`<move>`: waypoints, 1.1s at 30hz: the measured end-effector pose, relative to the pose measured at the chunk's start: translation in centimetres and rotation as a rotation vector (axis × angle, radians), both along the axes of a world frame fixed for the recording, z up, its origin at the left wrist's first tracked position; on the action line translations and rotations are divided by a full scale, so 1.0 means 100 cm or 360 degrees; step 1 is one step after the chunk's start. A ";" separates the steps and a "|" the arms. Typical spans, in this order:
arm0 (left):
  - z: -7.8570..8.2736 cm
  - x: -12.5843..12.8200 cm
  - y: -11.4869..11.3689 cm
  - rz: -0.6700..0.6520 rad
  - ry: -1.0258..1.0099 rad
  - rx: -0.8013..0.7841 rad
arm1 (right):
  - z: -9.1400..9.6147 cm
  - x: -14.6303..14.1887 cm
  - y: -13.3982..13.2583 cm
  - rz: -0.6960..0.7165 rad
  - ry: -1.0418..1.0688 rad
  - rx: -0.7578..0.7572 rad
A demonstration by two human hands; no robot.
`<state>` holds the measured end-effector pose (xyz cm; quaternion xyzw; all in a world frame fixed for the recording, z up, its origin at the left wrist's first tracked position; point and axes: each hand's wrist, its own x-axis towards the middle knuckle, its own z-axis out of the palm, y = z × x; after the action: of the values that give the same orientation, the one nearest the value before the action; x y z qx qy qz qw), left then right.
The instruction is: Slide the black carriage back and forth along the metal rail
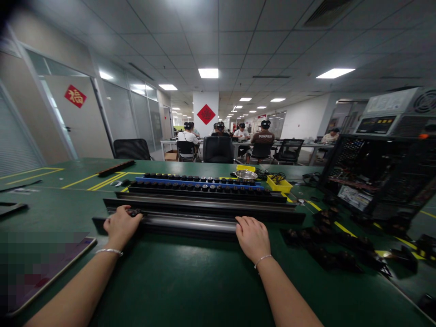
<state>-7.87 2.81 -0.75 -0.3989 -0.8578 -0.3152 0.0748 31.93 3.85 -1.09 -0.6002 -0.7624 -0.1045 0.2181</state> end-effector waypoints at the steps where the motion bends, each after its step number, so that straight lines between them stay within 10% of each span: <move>1: 0.000 0.001 0.000 -0.0013 0.0013 -0.0001 | 0.000 0.000 0.000 0.0003 0.0000 0.0001; 33: -0.001 0.023 -0.003 -0.0373 0.0224 0.0009 | -0.003 0.001 0.001 0.0015 -0.0014 0.0045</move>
<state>-5.59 2.47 -0.88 -0.5172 -0.7972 -0.2954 0.0987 32.06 3.98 -1.36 -0.5929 -0.7646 -0.1168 0.2239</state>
